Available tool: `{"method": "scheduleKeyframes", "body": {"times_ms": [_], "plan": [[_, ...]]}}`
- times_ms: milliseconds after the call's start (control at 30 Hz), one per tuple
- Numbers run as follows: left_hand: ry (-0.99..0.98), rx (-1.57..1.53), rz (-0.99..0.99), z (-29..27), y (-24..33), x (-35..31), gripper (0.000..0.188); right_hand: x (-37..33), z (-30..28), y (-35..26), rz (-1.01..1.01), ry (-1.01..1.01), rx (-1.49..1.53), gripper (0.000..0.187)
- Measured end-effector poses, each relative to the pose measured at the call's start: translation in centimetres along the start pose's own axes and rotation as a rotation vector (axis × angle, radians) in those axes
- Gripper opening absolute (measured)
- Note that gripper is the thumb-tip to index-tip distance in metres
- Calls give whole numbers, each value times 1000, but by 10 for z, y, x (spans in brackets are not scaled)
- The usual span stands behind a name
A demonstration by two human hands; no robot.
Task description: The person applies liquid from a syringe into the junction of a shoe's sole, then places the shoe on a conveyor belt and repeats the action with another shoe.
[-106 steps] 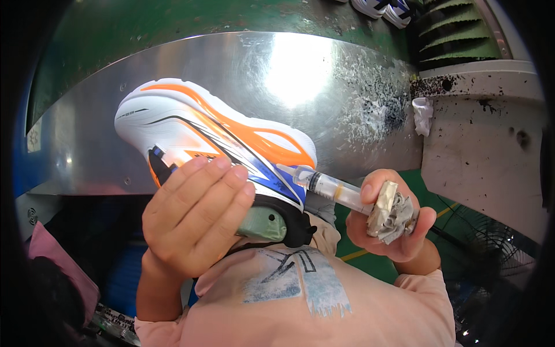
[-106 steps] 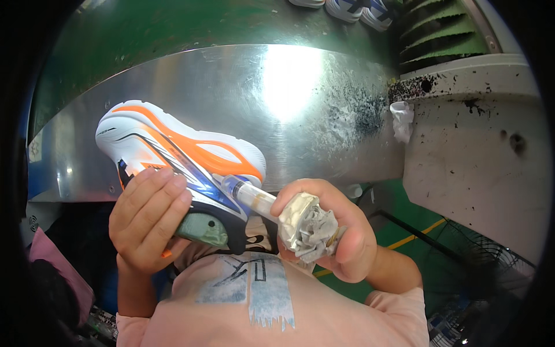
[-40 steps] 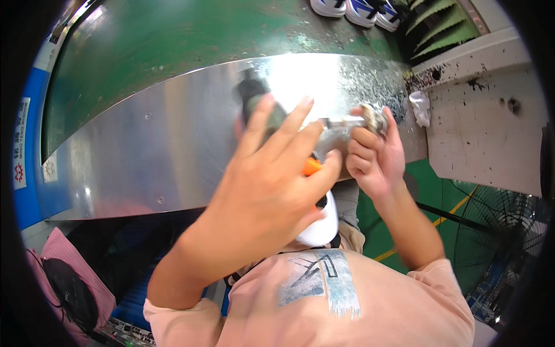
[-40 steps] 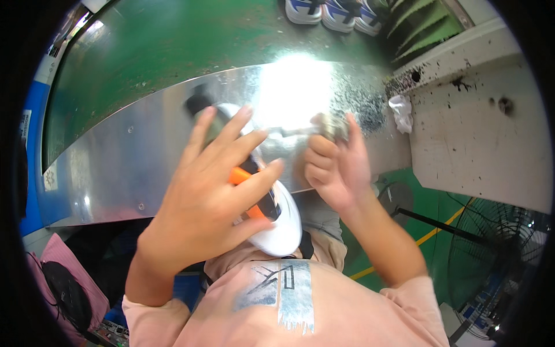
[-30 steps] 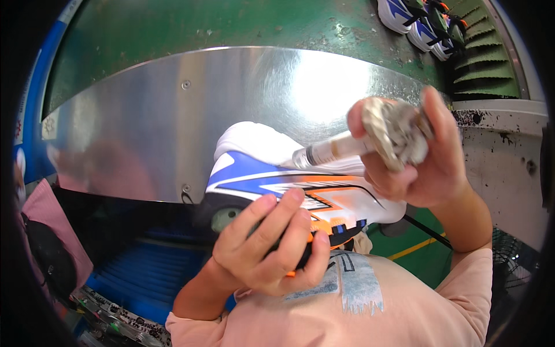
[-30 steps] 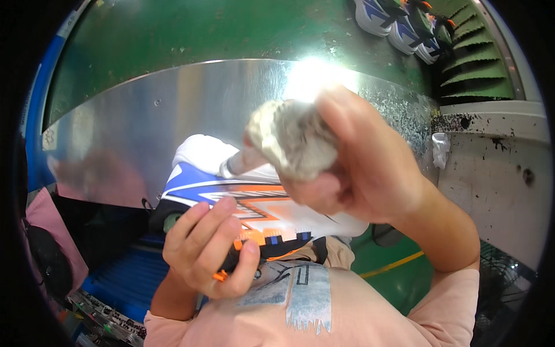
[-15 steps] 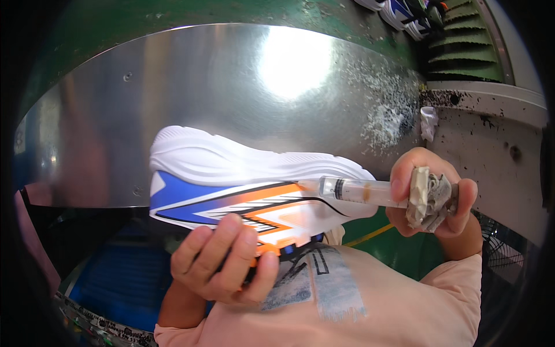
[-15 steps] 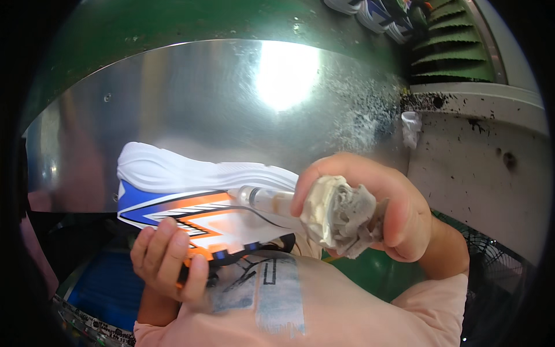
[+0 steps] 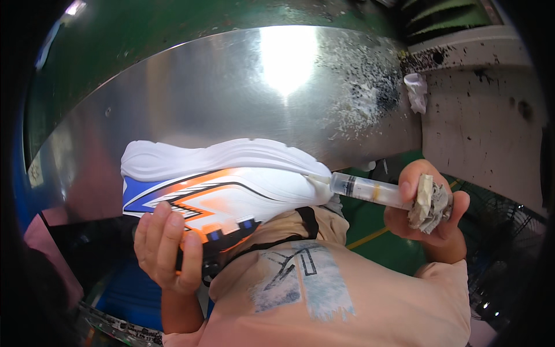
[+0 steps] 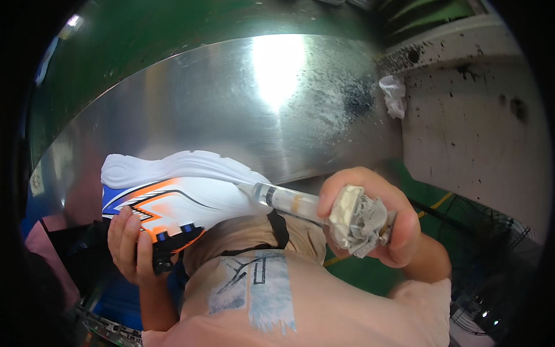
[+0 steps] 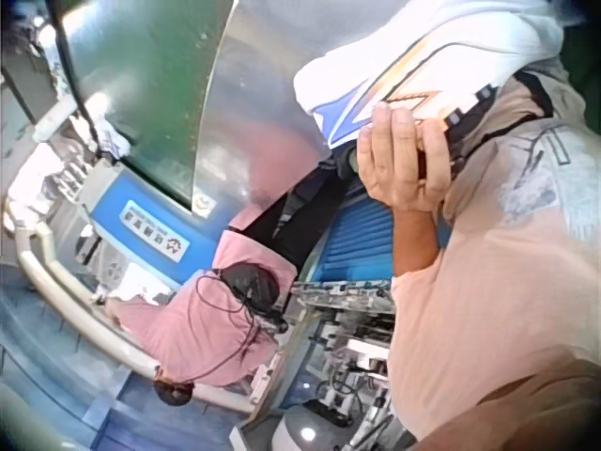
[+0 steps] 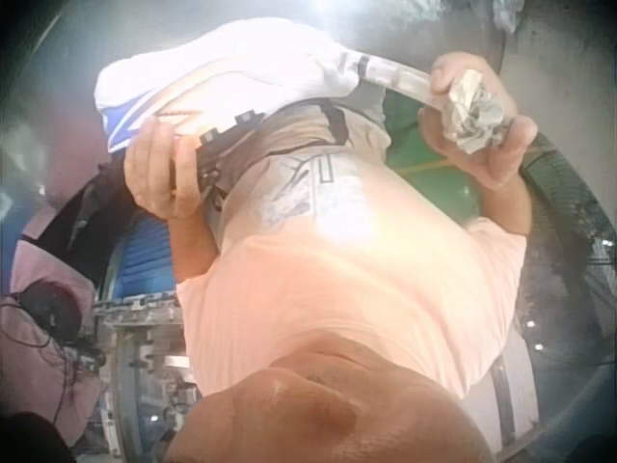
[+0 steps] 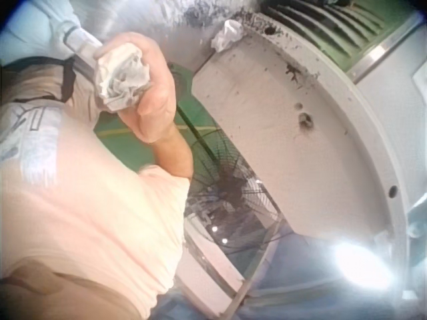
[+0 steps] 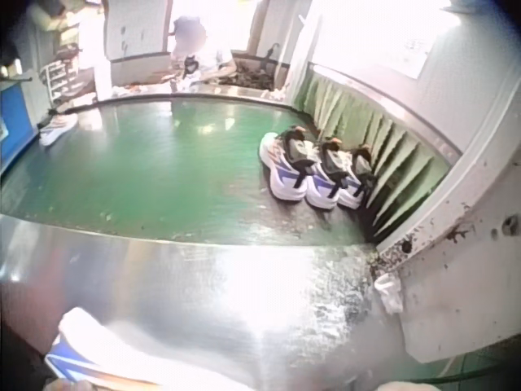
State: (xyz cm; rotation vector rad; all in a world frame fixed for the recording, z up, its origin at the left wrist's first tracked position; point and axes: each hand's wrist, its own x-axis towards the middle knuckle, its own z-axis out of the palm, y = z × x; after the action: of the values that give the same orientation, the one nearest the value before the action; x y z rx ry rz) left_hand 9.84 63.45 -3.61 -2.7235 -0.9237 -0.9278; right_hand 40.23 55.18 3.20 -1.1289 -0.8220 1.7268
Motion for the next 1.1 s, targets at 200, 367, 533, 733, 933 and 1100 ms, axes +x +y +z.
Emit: {"method": "scheduleKeyframes", "body": {"times_ms": [200,367,533,733,933,1100], "plan": [[-48,1,58,-12,-14,11,47,-3,3,29,-84,48,251,83],[-104,67,49,-18,-15,28,48,4,8,51,-258,-4,507,85],[-143,54,29,-23,-9,46,53,-5,9,46,-125,73,463,94],[-205,3,-4,-26,-14,63,61,-2,21,32,-144,73,270,87],[-344,-95,-36,-25,-37,87,65,12,38,50,-265,54,205,80],[-482,-298,-133,-16,-53,114,64,25,46,64,-320,152,250,78]]}}
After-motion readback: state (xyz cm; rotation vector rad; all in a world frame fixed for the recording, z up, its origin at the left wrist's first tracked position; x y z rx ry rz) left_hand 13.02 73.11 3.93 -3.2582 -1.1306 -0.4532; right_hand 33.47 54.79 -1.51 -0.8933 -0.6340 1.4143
